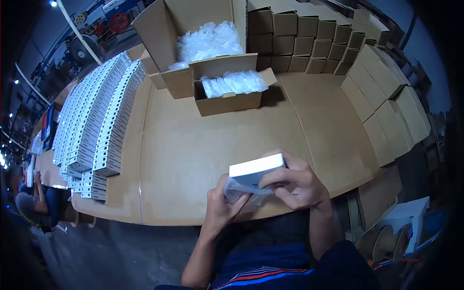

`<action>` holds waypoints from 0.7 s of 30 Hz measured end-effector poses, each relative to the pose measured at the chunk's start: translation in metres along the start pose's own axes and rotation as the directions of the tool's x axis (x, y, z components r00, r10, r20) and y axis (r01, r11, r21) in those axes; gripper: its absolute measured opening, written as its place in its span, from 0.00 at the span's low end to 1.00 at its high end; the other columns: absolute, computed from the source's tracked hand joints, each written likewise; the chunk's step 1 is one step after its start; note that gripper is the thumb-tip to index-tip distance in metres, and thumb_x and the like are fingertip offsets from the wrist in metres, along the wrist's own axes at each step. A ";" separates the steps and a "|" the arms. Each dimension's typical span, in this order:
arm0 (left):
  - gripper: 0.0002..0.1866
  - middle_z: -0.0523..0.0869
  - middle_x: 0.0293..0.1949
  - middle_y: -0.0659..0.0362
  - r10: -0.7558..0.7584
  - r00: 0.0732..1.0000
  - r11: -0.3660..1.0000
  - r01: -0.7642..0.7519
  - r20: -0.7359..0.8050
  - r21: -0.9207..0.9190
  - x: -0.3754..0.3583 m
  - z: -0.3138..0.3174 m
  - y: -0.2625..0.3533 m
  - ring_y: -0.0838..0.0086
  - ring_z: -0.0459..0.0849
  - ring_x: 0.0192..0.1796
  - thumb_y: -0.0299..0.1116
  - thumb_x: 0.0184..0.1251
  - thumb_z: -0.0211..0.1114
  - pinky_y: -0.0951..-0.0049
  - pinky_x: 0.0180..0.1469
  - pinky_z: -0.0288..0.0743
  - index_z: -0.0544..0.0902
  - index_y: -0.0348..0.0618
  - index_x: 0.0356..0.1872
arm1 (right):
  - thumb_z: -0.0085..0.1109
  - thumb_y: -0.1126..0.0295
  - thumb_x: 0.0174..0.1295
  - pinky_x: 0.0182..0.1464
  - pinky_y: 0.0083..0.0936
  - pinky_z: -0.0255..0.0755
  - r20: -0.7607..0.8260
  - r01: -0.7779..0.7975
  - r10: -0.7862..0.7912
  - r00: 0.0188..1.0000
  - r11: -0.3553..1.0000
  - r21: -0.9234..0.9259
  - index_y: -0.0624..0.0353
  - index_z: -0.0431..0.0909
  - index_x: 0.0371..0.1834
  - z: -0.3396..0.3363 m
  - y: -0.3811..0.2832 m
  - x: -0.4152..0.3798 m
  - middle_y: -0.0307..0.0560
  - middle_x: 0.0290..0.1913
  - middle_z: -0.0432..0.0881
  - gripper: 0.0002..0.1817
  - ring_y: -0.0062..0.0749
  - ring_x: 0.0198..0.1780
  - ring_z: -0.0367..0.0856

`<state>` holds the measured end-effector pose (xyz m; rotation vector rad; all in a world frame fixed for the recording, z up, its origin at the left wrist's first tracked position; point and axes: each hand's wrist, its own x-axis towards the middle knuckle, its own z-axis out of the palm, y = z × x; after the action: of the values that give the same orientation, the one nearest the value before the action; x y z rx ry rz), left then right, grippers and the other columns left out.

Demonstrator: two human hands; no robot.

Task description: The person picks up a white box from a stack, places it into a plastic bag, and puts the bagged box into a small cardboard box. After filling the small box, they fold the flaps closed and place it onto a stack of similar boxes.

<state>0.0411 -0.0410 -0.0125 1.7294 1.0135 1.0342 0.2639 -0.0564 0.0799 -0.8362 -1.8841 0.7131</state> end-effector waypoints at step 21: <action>0.35 0.89 0.54 0.52 -0.174 0.972 0.908 0.221 0.160 -0.356 0.000 -0.003 -0.003 0.71 0.87 0.56 0.26 0.56 0.84 0.68 0.61 0.81 0.77 0.29 0.64 | 0.56 0.80 0.71 0.47 0.25 0.78 -0.214 -0.304 0.349 0.912 0.928 0.218 0.60 0.82 0.64 0.026 0.023 0.015 0.47 0.41 0.84 0.19 0.24 0.42 0.82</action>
<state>0.0374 -0.0396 -0.0148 1.3333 0.8309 0.9066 0.2413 -0.0338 0.0597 -1.0850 -1.4455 0.9226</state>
